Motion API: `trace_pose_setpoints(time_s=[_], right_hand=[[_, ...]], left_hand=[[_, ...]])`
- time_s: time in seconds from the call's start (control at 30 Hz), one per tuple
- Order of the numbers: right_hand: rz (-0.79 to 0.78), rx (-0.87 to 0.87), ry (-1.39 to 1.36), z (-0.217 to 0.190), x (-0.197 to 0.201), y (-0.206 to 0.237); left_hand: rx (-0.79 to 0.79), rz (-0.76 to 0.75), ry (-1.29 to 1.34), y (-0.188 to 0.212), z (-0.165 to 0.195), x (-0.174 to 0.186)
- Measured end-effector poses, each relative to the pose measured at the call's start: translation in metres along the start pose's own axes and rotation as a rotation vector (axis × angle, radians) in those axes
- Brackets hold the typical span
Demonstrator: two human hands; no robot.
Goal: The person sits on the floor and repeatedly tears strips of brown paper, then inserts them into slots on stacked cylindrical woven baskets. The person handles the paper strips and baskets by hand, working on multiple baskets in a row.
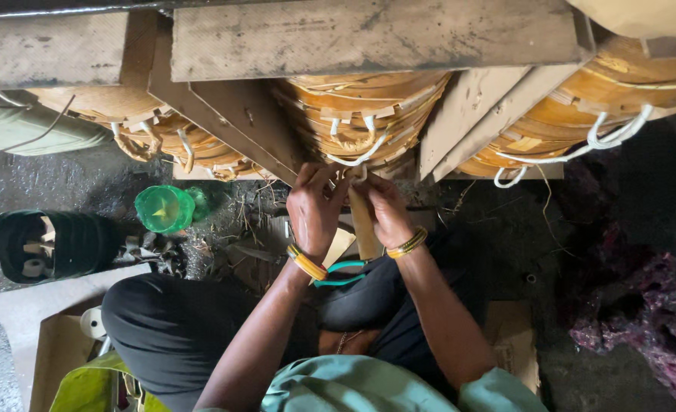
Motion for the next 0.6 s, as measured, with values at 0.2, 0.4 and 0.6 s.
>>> trace_pose_setpoints(time_s=[0.2,0.4,0.6], right_hand=[[-0.091,0.114,0.114,-0.015,0.0,-0.005],[-0.187,-0.08,0.151,-0.024,-0.001,0.009],[-0.271,-0.074,0.358,-0.05,0.016,0.005]], left_hand=[[-0.004,0.057,-0.012,0.005,0.005,-0.009],[0.198,0.101,0.124,0.012,-0.009,-0.017],[0.217,0.2,0.121,0.026,0.008,-0.034]])
Point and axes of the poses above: each hand's wrist, its own y-axis away from the middle knuckle, its own x-axis out of the back of the hand, z = x × y, the point moved 10 cm from there along -y, towards the middle knuckle
